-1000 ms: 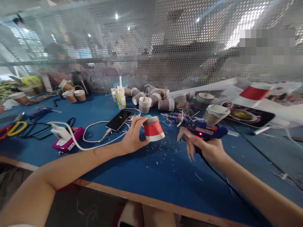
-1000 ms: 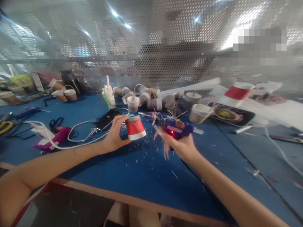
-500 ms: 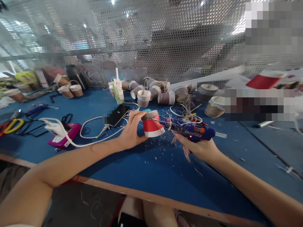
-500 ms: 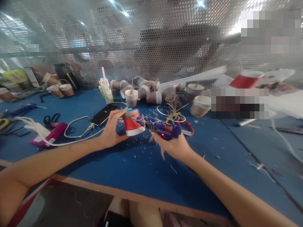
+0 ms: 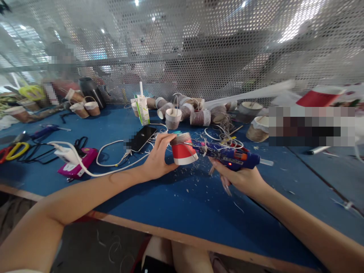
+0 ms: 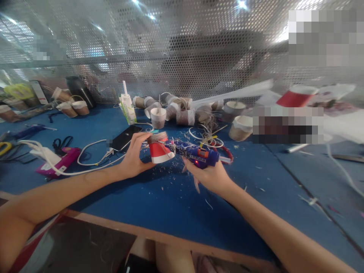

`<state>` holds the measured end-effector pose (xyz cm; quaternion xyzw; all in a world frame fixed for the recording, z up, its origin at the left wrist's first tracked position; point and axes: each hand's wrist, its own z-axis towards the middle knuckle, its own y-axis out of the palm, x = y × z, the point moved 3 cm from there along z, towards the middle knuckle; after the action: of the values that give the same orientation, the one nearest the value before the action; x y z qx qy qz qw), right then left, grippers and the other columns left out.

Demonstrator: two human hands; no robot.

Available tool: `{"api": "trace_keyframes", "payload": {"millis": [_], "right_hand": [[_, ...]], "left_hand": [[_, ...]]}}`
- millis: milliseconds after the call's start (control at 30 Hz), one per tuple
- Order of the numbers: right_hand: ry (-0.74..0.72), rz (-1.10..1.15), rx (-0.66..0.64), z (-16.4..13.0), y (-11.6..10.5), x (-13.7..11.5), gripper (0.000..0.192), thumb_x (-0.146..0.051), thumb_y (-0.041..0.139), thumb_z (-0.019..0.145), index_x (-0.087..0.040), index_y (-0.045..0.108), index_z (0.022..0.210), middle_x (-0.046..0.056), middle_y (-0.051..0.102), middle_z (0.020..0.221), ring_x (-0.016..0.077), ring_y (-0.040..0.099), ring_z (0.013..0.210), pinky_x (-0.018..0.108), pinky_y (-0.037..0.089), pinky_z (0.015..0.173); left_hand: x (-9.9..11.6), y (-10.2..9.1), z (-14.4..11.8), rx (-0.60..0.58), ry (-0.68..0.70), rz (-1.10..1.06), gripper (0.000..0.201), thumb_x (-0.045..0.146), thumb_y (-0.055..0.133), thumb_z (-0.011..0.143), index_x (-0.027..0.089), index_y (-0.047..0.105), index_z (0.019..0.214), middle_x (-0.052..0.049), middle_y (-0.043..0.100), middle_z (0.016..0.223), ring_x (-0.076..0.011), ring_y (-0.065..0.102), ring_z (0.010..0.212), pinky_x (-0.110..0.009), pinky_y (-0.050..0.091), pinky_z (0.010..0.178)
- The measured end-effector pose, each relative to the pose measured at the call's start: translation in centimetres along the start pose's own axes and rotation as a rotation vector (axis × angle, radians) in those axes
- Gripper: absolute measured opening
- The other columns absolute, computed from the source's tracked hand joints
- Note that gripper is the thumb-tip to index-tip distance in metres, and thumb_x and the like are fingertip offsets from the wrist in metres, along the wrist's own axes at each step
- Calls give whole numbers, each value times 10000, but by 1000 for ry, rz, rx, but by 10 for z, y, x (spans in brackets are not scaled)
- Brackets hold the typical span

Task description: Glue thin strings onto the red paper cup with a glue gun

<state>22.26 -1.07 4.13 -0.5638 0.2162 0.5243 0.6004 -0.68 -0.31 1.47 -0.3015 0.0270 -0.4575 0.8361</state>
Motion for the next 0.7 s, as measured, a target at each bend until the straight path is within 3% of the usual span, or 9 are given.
{"api": "trace_keyframes", "payload": {"millis": [700], "right_hand": [[44, 30, 35, 0, 0, 2, 357, -460, 679, 776, -246, 562, 515, -47, 462, 308, 147, 480, 286, 289, 437, 350]], "left_hand": [[-1, 0, -1, 12, -12, 4, 757, 283, 722, 751, 217, 324, 1392, -131, 488, 1248, -309, 508, 1194, -521, 490, 995]]}}
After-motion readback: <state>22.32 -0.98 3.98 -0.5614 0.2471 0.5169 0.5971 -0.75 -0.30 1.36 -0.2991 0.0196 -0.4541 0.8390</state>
